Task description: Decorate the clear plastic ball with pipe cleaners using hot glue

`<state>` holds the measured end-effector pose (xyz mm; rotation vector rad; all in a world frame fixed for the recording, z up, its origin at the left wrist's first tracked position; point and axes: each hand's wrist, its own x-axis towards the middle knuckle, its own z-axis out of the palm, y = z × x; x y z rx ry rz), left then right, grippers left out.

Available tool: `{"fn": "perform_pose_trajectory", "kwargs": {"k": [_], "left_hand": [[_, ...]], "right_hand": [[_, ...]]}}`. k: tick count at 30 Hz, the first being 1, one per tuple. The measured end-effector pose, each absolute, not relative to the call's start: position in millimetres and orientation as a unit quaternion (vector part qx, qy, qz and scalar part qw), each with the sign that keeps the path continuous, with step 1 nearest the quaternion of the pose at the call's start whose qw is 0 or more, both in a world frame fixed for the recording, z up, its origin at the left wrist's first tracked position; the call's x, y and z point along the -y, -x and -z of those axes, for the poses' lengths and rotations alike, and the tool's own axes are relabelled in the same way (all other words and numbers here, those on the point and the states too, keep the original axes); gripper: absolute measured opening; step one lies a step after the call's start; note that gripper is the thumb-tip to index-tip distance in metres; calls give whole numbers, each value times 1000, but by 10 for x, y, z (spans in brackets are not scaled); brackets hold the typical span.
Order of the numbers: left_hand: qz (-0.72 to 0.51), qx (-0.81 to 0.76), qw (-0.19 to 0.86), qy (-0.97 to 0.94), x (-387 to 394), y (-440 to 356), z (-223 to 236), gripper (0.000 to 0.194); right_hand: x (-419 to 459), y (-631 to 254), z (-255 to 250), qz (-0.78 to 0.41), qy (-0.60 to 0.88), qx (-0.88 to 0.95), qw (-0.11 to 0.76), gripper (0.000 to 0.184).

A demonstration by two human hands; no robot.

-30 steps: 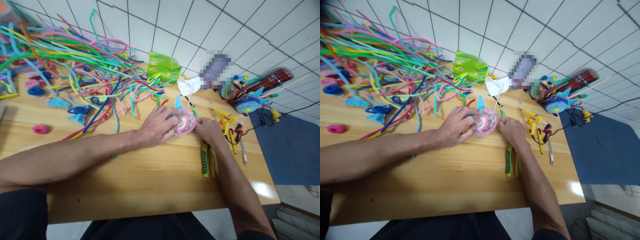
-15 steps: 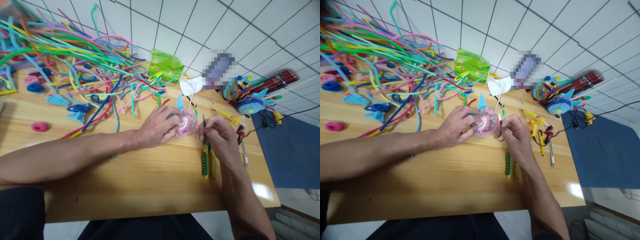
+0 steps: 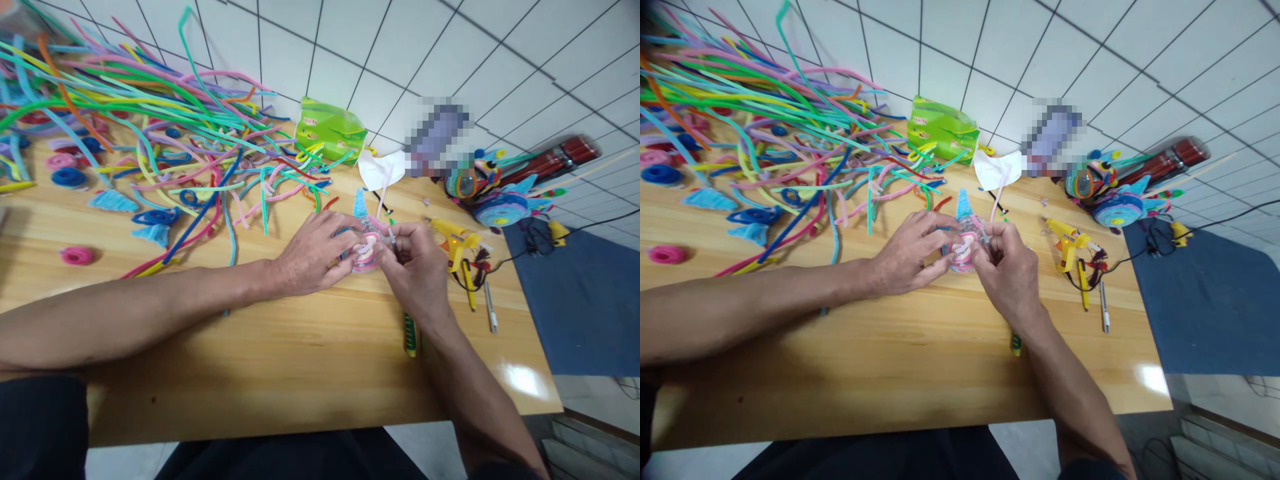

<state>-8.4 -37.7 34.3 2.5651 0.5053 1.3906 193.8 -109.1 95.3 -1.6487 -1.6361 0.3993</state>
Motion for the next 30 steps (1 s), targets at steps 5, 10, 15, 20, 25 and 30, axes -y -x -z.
{"fn": "perform_pose_trajectory", "kwargs": {"k": [5,10,15,20,25,30], "left_hand": [[-473,-167,118,-857,374,81,-332,21],[-484,-158,134,-850,369,71,-319,21],[-493,-159,142,-844,363,65,-308,21],[-499,-153,150,-840,362,68,-310,19],[-490,-155,166,-842,371,87,-319,21],[-474,-167,178,-846,377,95,-323,25]], "right_hand": [[1086,-1936,-963,-174,647,642,373,11],[1076,-1934,-963,-180,635,646,384,9],[1068,-1949,-960,-176,631,654,380,9],[1069,-1955,-959,-183,634,654,370,9],[1061,-1952,-962,-193,642,649,359,8],[1031,-1939,-976,-195,649,649,345,9]]}}
